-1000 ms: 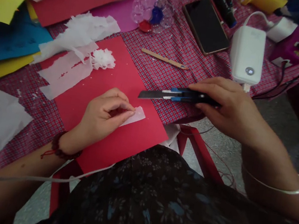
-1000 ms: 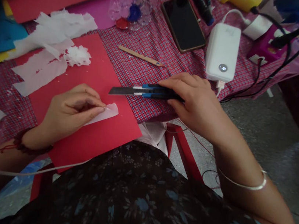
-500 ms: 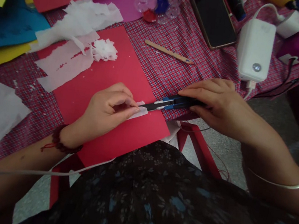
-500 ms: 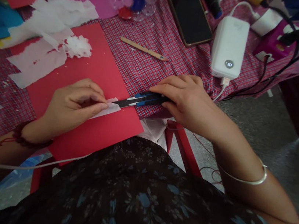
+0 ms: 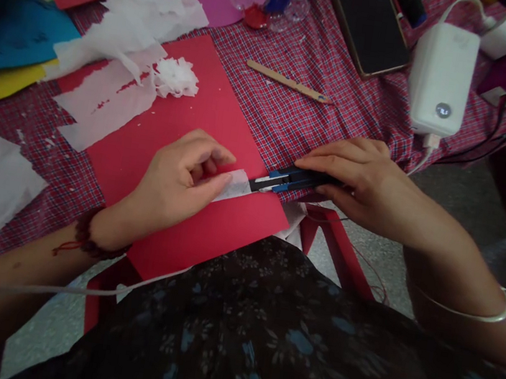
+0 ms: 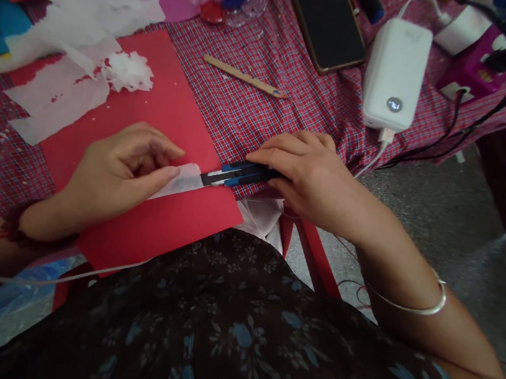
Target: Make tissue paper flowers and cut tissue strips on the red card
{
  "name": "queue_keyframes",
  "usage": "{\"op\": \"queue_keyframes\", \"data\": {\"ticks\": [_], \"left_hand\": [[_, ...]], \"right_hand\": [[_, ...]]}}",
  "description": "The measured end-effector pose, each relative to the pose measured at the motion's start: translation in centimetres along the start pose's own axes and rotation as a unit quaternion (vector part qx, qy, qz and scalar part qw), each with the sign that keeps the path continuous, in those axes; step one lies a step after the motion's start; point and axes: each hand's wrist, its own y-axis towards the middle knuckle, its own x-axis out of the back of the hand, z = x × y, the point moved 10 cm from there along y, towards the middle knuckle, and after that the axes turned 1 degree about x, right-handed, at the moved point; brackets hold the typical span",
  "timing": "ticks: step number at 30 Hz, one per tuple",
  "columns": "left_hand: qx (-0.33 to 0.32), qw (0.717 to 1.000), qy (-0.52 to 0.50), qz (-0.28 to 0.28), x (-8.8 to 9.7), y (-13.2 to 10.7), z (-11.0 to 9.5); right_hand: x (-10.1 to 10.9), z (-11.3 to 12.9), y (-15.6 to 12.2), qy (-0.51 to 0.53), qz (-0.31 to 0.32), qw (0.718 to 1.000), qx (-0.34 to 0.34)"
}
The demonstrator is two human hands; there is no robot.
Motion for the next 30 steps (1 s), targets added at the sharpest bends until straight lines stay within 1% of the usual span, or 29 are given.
{"op": "queue_keyframes", "data": {"ticks": [2, 4, 5, 7, 8, 12, 15, 17, 20, 24, 30], "left_hand": [[-0.024, 0.998, 0.057, 0.032, -0.1, 0.9, -0.9], [-0.066, 0.987, 0.121, 0.078, -0.8, 2.0, -1.9], [-0.080, 0.981, 0.145, 0.102, -1.4, 2.4, -2.2], [-0.085, 0.972, 0.169, 0.136, -2.6, 3.1, -1.9], [-0.082, 0.970, 0.177, 0.142, -3.1, 3.4, -1.5], [-0.075, 0.966, 0.205, 0.137, -4.5, 3.6, 0.0], [-0.064, 0.962, 0.219, 0.152, -5.1, 3.2, 0.5], [-0.058, 0.957, 0.232, 0.167, -5.3, 3.1, 0.5], [-0.059, 0.950, 0.250, 0.176, -5.4, 3.0, 0.5], [-0.067, 0.959, 0.232, 0.149, -5.1, 3.2, 0.3], [-0.080, 0.962, 0.215, 0.146, -4.8, 3.0, 0.3]], "right_hand": [[0.0, 0.0, 0.0, 0.000, 0.001, 1.000, 0.000], [0.0, 0.0, 0.0, -0.003, -0.001, 1.000, 0.004], [0.0, 0.0, 0.0, -0.004, -0.001, 1.000, 0.008], [-0.1, 0.0, 0.0, -0.006, -0.002, 1.000, 0.018], [-0.1, 0.1, 0.0, -0.007, -0.001, 1.000, 0.022], [0.0, 0.2, -0.2, -0.013, 0.003, 1.000, 0.022], [-0.1, 0.3, -0.8, -0.014, 0.017, 1.000, 0.009], [0.0, 0.4, -1.6, -0.015, 0.013, 1.000, 0.005], [0.1, 0.5, -3.0, -0.023, -0.004, 1.000, 0.001], [0.2, 0.3, -4.1, -0.040, -0.015, 0.999, -0.015], [0.3, 0.1, -3.4, -0.049, -0.019, 0.999, -0.009]]}}
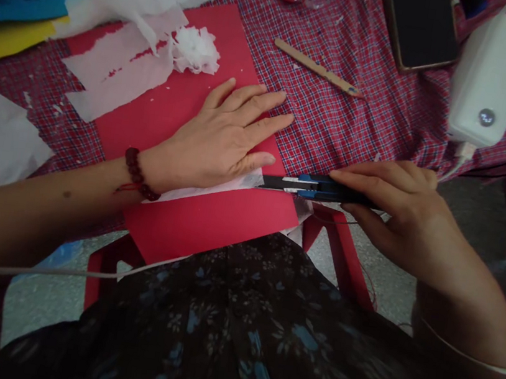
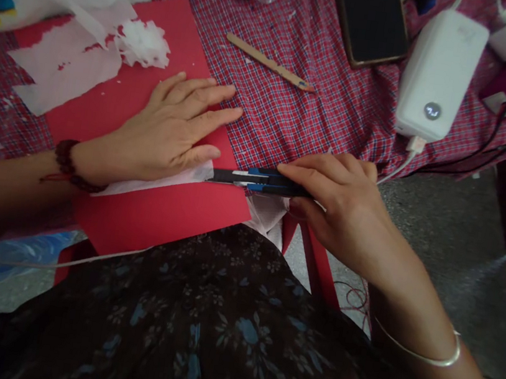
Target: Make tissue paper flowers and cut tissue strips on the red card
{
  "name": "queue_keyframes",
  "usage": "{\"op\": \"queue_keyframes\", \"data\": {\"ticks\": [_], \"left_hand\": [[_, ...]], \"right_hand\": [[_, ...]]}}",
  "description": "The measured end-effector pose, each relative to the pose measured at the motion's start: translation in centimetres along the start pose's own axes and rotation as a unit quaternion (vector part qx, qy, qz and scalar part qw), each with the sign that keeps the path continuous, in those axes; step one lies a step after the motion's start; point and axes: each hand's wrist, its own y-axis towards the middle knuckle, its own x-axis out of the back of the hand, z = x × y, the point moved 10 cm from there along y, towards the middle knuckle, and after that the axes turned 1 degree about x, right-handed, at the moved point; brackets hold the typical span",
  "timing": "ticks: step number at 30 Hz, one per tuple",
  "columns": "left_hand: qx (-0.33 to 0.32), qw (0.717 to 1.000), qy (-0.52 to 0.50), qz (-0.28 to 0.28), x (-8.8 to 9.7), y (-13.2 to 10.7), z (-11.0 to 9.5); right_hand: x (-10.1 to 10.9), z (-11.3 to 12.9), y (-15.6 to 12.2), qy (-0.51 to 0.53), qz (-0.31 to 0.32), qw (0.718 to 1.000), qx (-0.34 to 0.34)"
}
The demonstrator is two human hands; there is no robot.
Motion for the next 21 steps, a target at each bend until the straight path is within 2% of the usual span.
{"op": "queue_keyframes", "data": {"ticks": [5, 11, 16, 21], "left_hand": [[-0.005, 1.000, -0.018, 0.009, -0.1, 0.0, 0.2], [0.001, 1.000, -0.024, 0.001, -0.1, 0.2, 0.1], [0.006, 1.000, -0.031, -0.002, -0.2, 0.3, 0.2], [0.014, 0.999, -0.044, 0.010, -0.2, 0.6, 0.7]], "right_hand": [[0.1, 0.4, 1.3, 0.021, -0.003, 1.000, 0.023], [-0.2, 1.1, 2.7, 0.028, 0.026, 0.999, 0.039], [-0.8, 1.3, 3.6, 0.026, 0.062, 0.997, 0.023], [-0.1, 1.3, 3.8, 0.035, 0.042, 0.997, 0.053]]}}
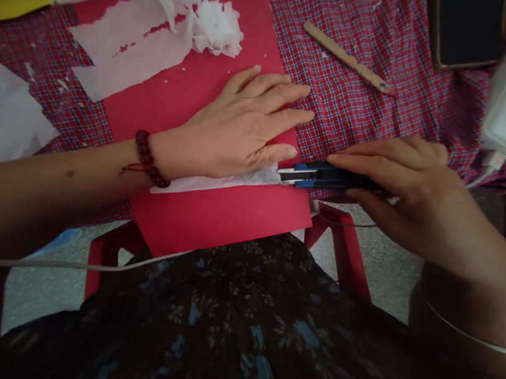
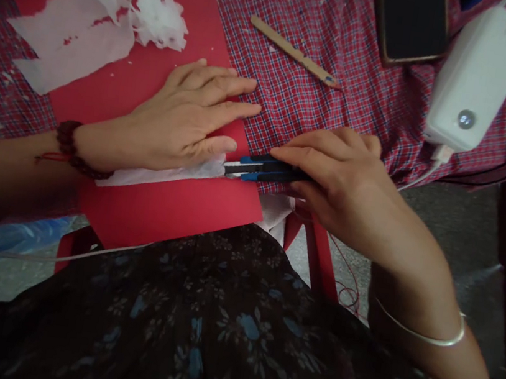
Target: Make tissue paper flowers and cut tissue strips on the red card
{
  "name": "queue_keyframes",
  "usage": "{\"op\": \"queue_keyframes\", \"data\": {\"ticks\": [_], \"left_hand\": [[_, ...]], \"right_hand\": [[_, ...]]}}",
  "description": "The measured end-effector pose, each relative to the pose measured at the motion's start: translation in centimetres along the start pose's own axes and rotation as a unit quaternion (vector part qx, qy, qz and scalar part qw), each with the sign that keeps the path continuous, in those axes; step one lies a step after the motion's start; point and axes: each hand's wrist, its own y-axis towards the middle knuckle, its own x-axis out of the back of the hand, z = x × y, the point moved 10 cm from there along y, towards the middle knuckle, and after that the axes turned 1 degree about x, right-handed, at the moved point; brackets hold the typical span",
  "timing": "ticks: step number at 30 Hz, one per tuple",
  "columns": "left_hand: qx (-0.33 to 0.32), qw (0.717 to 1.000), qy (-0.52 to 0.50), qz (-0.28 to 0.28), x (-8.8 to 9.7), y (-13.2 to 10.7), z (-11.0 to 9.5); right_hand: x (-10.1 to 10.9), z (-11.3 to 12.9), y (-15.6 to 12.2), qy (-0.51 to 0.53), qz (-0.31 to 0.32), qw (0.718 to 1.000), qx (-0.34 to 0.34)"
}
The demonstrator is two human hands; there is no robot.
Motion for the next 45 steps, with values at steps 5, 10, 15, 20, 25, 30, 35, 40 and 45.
{"op": "queue_keyframes", "data": {"ticks": [5, 10, 15, 20, 25, 30, 35, 40, 45], "left_hand": [[-0.002, 0.996, -0.089, -0.018, 0.6, 0.0, 0.4], [-0.026, 0.999, -0.026, -0.012, 0.1, -0.1, -0.1], [-0.030, 0.999, 0.029, -0.002, -0.3, 0.0, -0.2], [-0.027, 0.999, 0.036, 0.007, -0.3, -0.1, -0.3], [-0.027, 0.999, 0.038, 0.008, -0.7, -0.1, -0.4], [-0.015, 1.000, -0.010, 0.017, 0.5, 0.2, -0.2], [-0.002, 0.998, -0.071, 0.002, 3.4, -2.2, 0.9], [0.001, 0.999, 0.035, -0.006, 1.8, -5.6, 3.0], [-0.021, 0.997, 0.071, -0.004, 0.7, -6.2, 3.0]], "right_hand": [[0.3, -0.5, -0.3, -0.007, -0.009, 1.000, -0.003], [-0.4, 0.1, 0.0, 0.003, -0.006, 1.000, 0.006], [-0.9, 0.9, 0.5, 0.006, -0.005, 1.000, 0.022], [-0.7, 1.3, 0.3, 0.007, -0.007, 1.000, 0.027], [-0.6, 1.1, -1.4, 0.003, -0.011, 1.000, 0.017], [-0.7, 1.0, -2.0, -0.007, -0.018, 1.000, 0.014], [-0.9, 0.8, -1.8, 0.003, -0.008, 1.000, 0.005], [-0.9, 0.7, -1.8, 0.007, -0.020, 1.000, 0.021], [-1.4, 0.3, -1.3, 0.013, -0.013, 1.000, 0.020]]}}
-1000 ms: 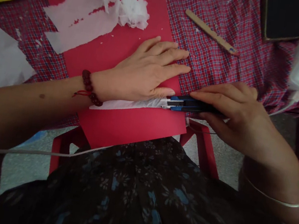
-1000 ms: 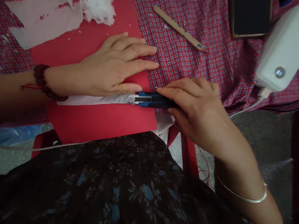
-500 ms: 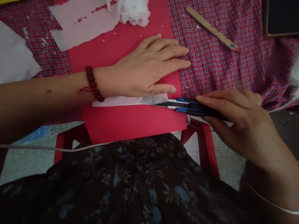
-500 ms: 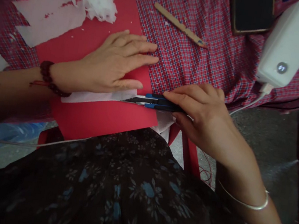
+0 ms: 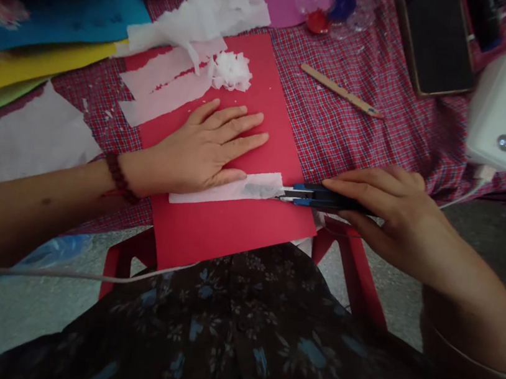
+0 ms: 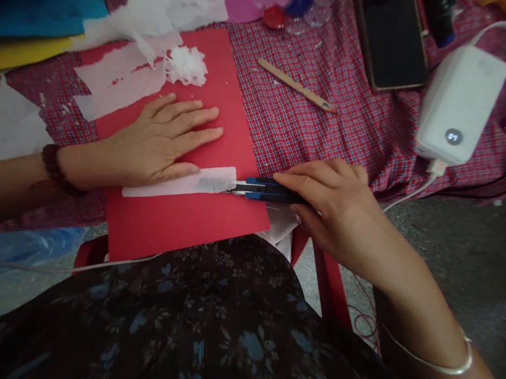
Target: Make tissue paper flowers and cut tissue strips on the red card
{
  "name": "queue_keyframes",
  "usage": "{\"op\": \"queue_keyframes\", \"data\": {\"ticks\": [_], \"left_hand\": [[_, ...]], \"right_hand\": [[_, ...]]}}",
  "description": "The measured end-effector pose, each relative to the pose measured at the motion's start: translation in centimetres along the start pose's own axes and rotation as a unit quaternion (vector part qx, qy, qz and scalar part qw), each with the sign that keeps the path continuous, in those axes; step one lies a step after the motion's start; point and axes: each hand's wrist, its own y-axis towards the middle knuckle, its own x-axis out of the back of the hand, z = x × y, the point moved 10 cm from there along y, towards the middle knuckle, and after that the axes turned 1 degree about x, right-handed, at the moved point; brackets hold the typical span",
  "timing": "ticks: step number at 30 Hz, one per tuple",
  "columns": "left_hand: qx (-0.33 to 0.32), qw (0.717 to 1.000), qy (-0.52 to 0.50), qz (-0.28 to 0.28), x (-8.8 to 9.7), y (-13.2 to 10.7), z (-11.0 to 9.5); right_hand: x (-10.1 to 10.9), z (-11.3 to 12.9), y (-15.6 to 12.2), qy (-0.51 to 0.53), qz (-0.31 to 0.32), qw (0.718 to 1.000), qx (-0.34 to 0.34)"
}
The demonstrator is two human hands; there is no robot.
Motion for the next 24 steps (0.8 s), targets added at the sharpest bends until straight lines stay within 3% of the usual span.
{"op": "queue_keyframes", "data": {"ticks": [12, 17, 24], "left_hand": [[-0.002, 0.999, 0.032, 0.028, 0.0, 0.2, -0.5], [0.005, 1.000, -0.003, -0.002, 0.2, 0.3, -0.1], [0.005, 1.000, -0.012, -0.001, 0.3, 0.3, -0.2]], "right_hand": [[-0.8, 1.9, 2.7, 0.032, 0.011, 0.999, 0.033], [-0.8, 2.3, 1.9, 0.030, 0.017, 0.999, 0.036], [-0.2, 2.3, 0.2, 0.022, 0.011, 0.999, 0.039]]}}
